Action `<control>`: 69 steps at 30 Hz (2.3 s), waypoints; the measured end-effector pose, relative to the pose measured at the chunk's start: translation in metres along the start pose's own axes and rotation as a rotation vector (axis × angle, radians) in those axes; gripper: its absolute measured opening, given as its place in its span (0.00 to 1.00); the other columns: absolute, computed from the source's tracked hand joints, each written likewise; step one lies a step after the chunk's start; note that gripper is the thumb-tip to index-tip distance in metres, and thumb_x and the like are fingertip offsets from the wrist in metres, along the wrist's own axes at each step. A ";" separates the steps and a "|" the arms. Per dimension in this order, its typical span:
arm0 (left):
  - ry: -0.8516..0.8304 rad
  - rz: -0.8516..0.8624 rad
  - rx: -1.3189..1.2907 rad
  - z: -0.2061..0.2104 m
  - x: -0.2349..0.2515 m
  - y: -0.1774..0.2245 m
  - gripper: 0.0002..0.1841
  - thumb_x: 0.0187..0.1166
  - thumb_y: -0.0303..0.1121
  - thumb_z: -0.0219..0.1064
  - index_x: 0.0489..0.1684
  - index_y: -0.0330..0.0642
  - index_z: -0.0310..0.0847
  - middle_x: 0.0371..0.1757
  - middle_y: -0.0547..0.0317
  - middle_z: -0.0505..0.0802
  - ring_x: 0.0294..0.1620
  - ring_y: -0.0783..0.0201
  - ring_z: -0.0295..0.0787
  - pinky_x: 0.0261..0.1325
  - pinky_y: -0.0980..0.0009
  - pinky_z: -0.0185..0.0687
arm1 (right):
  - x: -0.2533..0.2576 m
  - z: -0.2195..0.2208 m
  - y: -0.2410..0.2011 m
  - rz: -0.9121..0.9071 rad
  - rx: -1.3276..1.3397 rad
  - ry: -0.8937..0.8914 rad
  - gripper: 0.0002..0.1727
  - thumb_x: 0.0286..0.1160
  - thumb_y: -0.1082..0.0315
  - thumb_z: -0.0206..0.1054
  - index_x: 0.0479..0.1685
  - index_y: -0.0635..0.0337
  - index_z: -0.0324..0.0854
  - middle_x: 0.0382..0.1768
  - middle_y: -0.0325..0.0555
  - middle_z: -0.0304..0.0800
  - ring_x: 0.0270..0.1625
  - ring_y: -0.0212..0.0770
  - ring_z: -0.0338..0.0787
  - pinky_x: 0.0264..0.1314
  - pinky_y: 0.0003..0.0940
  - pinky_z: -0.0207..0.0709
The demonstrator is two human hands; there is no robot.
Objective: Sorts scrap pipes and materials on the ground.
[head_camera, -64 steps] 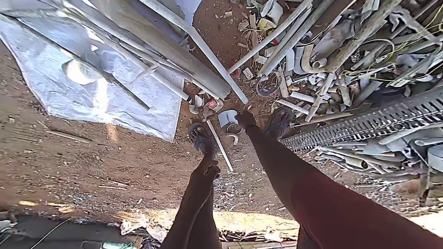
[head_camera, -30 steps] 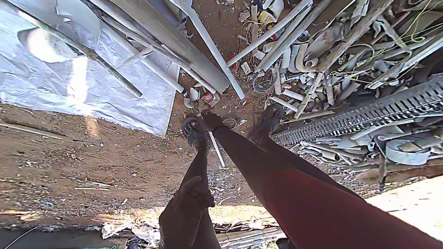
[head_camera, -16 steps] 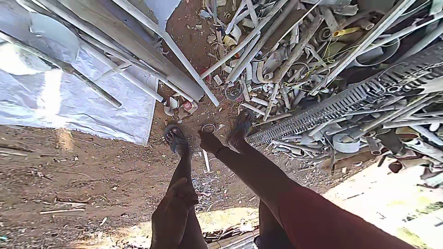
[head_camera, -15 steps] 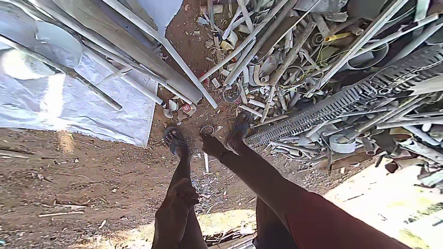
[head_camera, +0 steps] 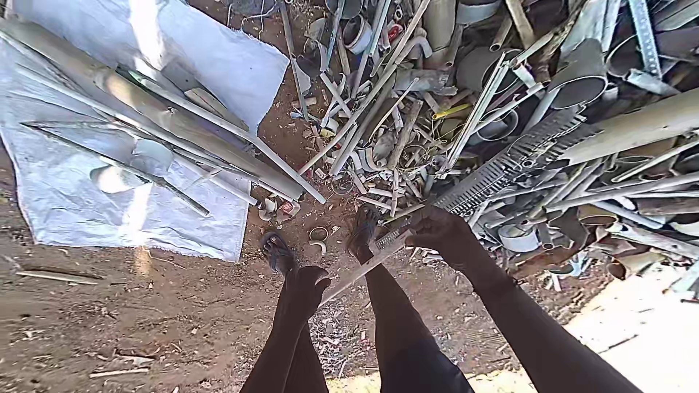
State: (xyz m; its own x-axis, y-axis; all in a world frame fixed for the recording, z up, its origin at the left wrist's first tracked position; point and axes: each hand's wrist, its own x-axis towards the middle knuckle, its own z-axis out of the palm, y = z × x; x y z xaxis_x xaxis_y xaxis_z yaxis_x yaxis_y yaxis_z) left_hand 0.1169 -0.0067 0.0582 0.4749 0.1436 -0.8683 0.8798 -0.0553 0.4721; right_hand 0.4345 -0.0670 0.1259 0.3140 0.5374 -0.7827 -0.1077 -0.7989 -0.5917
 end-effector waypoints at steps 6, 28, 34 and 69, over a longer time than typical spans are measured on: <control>-0.144 -0.034 -0.123 0.009 0.010 -0.015 0.42 0.71 0.53 0.78 0.88 0.52 0.68 0.80 0.52 0.81 0.84 0.52 0.71 0.90 0.45 0.54 | 0.029 -0.001 0.008 -0.270 0.266 -0.019 0.22 0.50 0.82 0.80 0.44 0.52 0.83 0.38 0.39 0.90 0.35 0.33 0.90 0.39 0.30 0.90; 0.393 -0.598 -0.175 0.002 -0.012 -0.093 0.15 0.87 0.41 0.65 0.46 0.34 0.82 0.25 0.53 0.80 0.26 0.56 0.76 0.34 0.53 0.72 | 0.294 0.148 0.218 0.212 -0.926 -0.339 0.31 0.72 0.61 0.72 0.80 0.45 0.79 0.95 0.61 0.41 0.75 0.74 0.77 0.62 0.72 0.78; 0.343 -0.631 -0.276 0.014 -0.006 -0.107 0.14 0.85 0.41 0.67 0.45 0.37 0.83 0.23 0.59 0.80 0.21 0.64 0.75 0.30 0.62 0.74 | 0.311 0.137 0.234 0.207 -0.685 -0.255 0.36 0.78 0.55 0.71 0.83 0.64 0.70 0.74 0.67 0.80 0.78 0.65 0.79 0.80 0.66 0.68; 0.815 -0.335 -1.028 -0.144 0.009 -0.079 0.27 0.90 0.33 0.56 0.89 0.40 0.59 0.70 0.42 0.85 0.58 0.55 0.92 0.56 0.60 0.89 | 0.225 0.239 0.057 0.049 0.052 -0.099 0.21 0.83 0.58 0.69 0.66 0.64 0.83 0.55 0.59 0.91 0.54 0.51 0.91 0.59 0.52 0.85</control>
State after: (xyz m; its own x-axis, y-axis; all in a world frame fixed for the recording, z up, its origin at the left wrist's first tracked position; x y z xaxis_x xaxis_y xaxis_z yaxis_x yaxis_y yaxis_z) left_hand 0.0484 0.1410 0.0351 -0.2199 0.5642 -0.7958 0.3671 0.8037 0.4683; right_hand 0.2732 0.0734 -0.1300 0.2129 0.5242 -0.8246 -0.1703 -0.8111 -0.5596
